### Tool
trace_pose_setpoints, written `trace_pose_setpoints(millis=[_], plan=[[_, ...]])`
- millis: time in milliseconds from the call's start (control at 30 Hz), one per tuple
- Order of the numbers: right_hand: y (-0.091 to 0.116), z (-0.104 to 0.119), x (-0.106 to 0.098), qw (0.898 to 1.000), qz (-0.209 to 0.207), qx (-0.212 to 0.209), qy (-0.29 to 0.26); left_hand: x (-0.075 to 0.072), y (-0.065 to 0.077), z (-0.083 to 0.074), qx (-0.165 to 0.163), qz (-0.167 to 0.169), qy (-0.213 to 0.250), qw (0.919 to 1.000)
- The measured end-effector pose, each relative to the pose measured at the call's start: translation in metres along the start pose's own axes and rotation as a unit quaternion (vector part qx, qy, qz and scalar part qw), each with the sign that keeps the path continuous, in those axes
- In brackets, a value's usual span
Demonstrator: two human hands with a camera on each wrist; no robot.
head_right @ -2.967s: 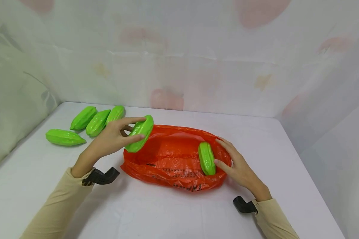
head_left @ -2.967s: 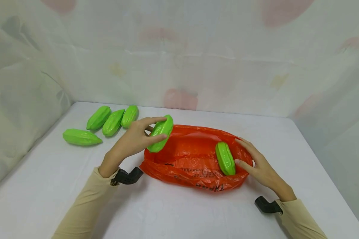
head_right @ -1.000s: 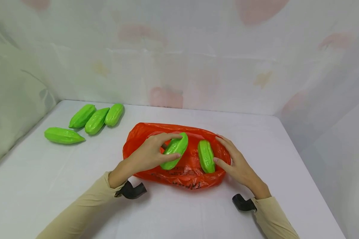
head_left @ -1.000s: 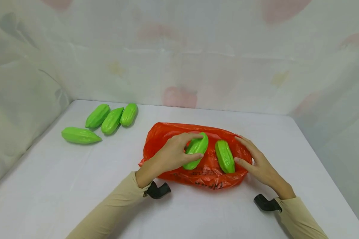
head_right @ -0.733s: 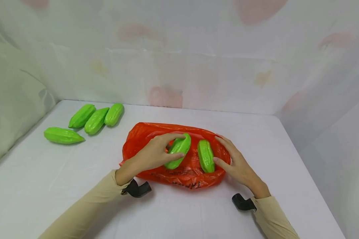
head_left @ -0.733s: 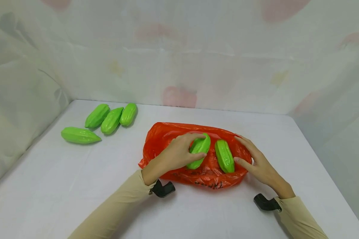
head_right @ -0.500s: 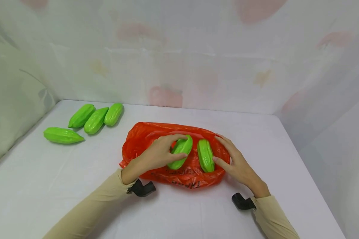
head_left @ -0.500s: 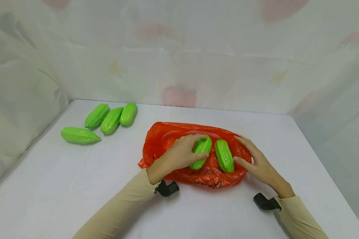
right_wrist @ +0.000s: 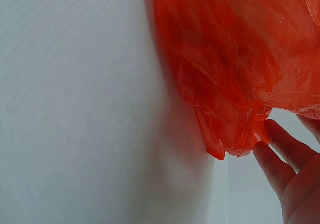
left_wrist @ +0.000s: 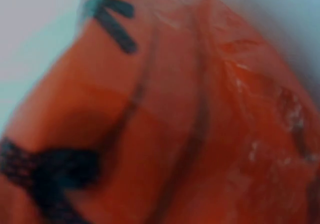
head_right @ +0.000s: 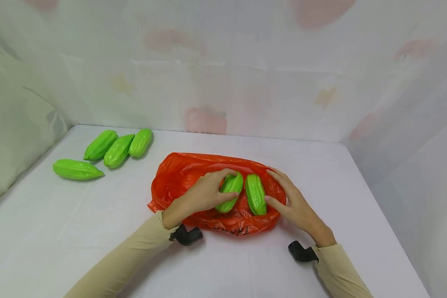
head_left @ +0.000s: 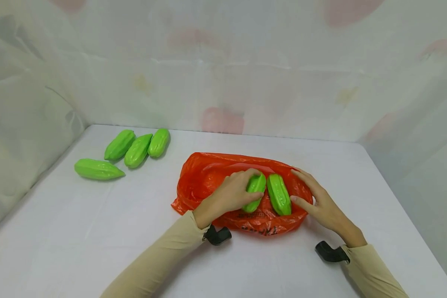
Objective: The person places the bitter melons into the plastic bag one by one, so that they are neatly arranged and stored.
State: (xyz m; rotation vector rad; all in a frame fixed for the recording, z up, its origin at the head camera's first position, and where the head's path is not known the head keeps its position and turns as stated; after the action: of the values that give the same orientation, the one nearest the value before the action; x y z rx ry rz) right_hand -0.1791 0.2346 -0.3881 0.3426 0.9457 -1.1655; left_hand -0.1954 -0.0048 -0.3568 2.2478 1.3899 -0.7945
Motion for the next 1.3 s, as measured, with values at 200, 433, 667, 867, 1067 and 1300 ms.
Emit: trace_pose_setpoints(millis=[200, 433, 667, 867, 1067, 1300], plan=[[0.0, 0.0, 0.001, 1.0, -0.004, -0.005, -0.002, 0.004, -0.006, 0.006, -0.011, -0.002, -0.007, 0.9999], [0.0, 0.0, 0.002, 1.0, -0.001, -0.003, -0.004, 0.009, -0.008, 0.008, -0.018, -0.001, -0.006, 0.9998], [0.001, 0.0, 0.001, 1.0, -0.002, -0.003, -0.005, 0.012, -0.008, 0.007, -0.016, 0.007, -0.011, 0.9998], [0.001, -0.001, 0.001, 1.0, -0.006, -0.005, -0.002, 0.012, -0.009, 0.009, -0.002, 0.039, -0.013, 0.9991], [0.0, 0.0, 0.0, 1.0, -0.005, -0.002, -0.006, 0.01, -0.006, 0.01, -0.008, 0.087, -0.041, 0.9953], [0.0, 0.0, 0.001, 1.0, 0.0, 0.004, -0.008, 0.01, -0.004, 0.009, -0.013, 0.087, -0.054, 0.9947]])
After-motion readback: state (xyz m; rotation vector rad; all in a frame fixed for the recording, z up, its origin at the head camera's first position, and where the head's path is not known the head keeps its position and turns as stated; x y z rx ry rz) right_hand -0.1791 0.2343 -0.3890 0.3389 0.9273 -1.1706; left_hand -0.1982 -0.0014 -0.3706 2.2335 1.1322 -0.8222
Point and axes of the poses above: each hand's wrist, its own y-axis away from the middle knuckle, its own x-axis out of the palm, z = x × y, the point moved 3 cm from there along -y, towards the middle knuckle, and after that the axes turned 9 degrees about y, right-handed, at the moved point
